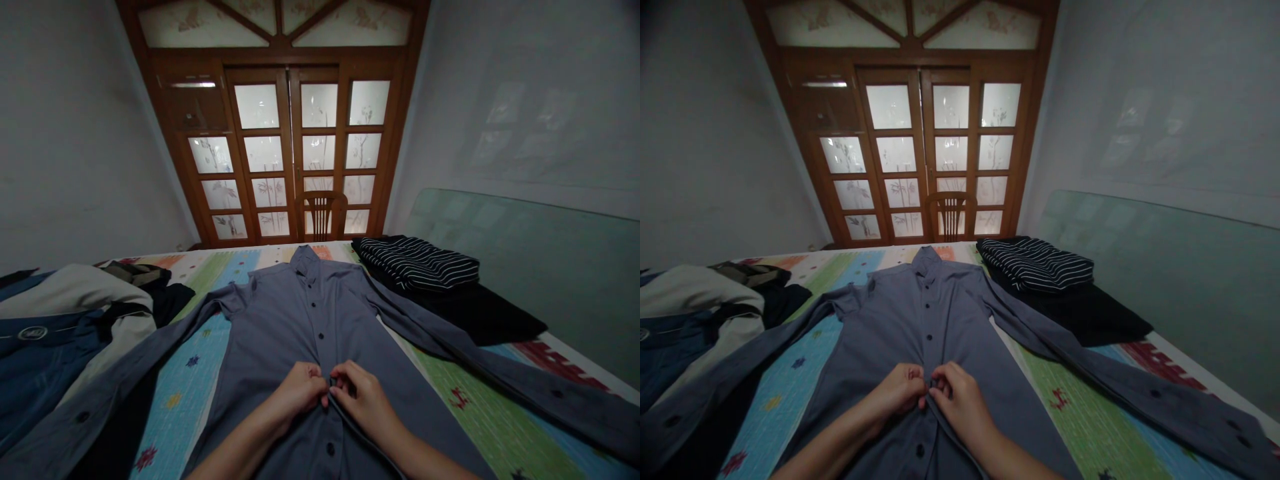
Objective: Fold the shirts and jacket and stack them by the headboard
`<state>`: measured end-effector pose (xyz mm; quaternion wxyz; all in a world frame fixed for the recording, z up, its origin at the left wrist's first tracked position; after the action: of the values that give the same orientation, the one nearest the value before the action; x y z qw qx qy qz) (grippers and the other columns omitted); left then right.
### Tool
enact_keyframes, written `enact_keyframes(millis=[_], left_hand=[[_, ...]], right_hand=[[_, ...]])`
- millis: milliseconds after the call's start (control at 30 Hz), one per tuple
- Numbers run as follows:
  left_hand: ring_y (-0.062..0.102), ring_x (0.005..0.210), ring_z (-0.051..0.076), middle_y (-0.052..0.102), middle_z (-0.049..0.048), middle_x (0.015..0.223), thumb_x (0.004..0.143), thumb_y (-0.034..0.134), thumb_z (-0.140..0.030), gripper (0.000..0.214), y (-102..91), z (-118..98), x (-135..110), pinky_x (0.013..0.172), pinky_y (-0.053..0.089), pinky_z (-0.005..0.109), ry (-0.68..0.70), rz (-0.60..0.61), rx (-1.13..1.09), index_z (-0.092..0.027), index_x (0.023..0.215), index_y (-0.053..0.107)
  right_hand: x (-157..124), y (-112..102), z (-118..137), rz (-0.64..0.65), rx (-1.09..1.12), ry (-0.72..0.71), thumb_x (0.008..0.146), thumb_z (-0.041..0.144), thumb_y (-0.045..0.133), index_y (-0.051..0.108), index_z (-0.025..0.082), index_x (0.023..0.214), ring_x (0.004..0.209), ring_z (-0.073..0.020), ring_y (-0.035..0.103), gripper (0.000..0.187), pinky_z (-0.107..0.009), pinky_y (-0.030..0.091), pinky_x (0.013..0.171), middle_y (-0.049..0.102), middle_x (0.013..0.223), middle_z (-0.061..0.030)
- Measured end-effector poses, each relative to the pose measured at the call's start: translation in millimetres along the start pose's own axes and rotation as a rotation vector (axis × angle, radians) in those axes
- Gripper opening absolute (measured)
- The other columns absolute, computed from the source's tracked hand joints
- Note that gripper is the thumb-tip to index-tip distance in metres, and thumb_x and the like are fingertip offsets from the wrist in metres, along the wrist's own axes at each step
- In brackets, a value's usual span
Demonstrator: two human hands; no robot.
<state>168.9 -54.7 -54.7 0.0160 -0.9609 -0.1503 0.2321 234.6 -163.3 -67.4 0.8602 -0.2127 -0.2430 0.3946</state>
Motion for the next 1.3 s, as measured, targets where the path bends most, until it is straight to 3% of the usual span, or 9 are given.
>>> enact_keyframes(millis=[400,633,733,1000,1167,1300], left_hand=[[0.017,0.024,0.002,0.046,-0.0067,0.031,0.048,0.039,-0.011,0.01,-0.8,-0.9,0.8,0.032,0.006,0.021,-0.029,0.02,-0.112,-0.018,0.042,0.036],[0.015,0.027,0.002,0.032,-0.0095,0.028,0.049,0.04,-0.015,0.007,-2.6,-0.4,-1.6,0.034,0.005,0.02,-0.042,0.027,-0.083,-0.018,0.042,0.039],[0.015,0.027,0.002,0.027,-0.0099,0.027,0.049,0.039,-0.014,0.008,-3.3,1.0,-0.5,0.035,0.005,0.021,-0.039,0.018,-0.043,-0.017,0.041,0.04],[0.019,0.027,0.003,0.044,-0.0081,0.033,0.049,0.038,-0.012,0.006,-1.8,4.5,2.9,0.034,0.008,0.021,-0.01,0.011,-0.045,-0.019,0.048,0.039],[0.021,0.029,0.004,0.044,-0.0083,0.031,0.049,0.036,-0.013,0.006,0.1,1.4,0.2,0.037,0.011,0.02,0.068,-0.015,-0.004,-0.019,0.05,0.039],[0.021,0.031,0.004,0.043,-0.0086,0.031,0.05,0.038,-0.015,0.004,-0.1,1.5,0.5,0.038,0.013,0.02,0.126,-0.007,0.018,-0.019,0.049,0.037]], right_hand=[[-2.5,-2.1,0.2,0.003,-0.136,-0.056,0.069,0.008,0.05,0.056,0.017,0.078,0.064,-0.0121,0.052,0.014,-0.022,0.041,0.06,0.054,0.071,-0.0009],[-7.9,-4.5,7.1,0.021,-0.408,-0.18,0.078,0.016,0.046,0.058,0.019,0.084,0.075,-0.0167,0.056,0.014,-0.025,0.042,0.064,0.059,0.08,-0.0043],[-8.4,-4.9,6.7,0.008,-0.414,-0.2,0.078,0.016,0.045,0.058,0.019,0.084,0.075,-0.0162,0.055,0.015,-0.025,0.041,0.066,0.059,0.08,-0.0045],[-6.1,-7.3,6.3,0.02,-0.262,-0.111,0.078,0.017,0.044,0.056,0.02,0.083,0.076,-0.0144,0.055,0.014,-0.024,0.041,0.066,0.057,0.078,-0.0023],[-6.8,-7.2,8.8,0.007,-0.364,-0.15,0.079,0.015,0.039,0.056,0.019,0.084,0.076,-0.0152,0.054,0.018,-0.024,0.04,0.065,0.058,0.079,-0.0035],[-4.9,-6.3,8.0,0.012,-0.501,-0.18,0.079,0.015,0.037,0.057,0.018,0.071,0.072,-0.0158,0.052,0.022,-0.025,0.038,0.063,0.057,0.075,-0.0046]])
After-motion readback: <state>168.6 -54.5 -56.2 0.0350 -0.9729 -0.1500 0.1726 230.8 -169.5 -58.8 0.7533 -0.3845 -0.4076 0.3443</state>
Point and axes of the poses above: each hand's wrist, its own x-axis towards the middle knuckle, its own y-axis out of the palm, z = x × y, the point moved 2 cm from there along x, towards the middle knuckle
